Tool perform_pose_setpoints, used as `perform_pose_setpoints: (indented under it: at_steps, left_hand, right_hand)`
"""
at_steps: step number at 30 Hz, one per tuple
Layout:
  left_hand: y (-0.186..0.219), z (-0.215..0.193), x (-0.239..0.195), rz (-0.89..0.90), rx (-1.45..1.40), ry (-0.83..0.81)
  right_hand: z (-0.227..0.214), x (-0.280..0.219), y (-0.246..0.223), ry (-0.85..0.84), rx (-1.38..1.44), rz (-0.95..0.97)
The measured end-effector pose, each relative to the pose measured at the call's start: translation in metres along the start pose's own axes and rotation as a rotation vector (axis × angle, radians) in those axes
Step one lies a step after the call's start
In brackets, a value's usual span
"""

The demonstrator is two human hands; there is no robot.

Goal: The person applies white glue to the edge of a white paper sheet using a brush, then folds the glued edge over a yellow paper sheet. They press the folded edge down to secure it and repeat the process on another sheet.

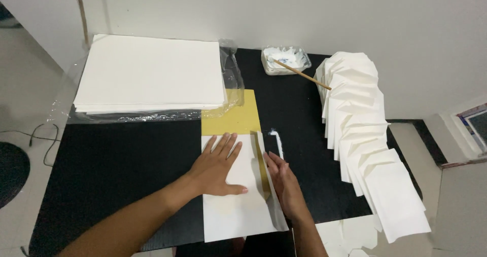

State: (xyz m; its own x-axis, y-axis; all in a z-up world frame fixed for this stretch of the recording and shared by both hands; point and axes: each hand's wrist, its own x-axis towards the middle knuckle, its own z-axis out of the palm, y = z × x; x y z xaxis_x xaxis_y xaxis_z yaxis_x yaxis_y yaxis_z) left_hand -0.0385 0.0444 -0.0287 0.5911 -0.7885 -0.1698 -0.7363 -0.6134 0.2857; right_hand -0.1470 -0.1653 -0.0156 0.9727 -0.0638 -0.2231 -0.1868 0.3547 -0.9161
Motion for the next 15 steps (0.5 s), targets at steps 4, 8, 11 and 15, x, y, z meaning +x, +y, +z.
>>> perform_pose_setpoints:
  at_steps: [4,8,11,15]
  left_hand:
    - [0.001,-0.003,0.000,0.007,0.010,-0.012]
    - [0.004,-0.010,0.004,-0.028,0.017,-0.105]
    - [0.006,-0.022,0.010,0.035,0.045,-0.063]
    - [0.003,-0.027,0.024,0.181,0.095,-0.008]
  right_hand:
    - [0.009,-0.006,-0.001,0.048,-0.228,0.010]
    - [0.032,-0.014,-0.019,0.063,-0.724,0.084]
    - [0.034,-0.011,-0.012,0.032,-0.859,0.115]
    - [0.052,-0.016,-0.013,0.020,-0.876,0.136]
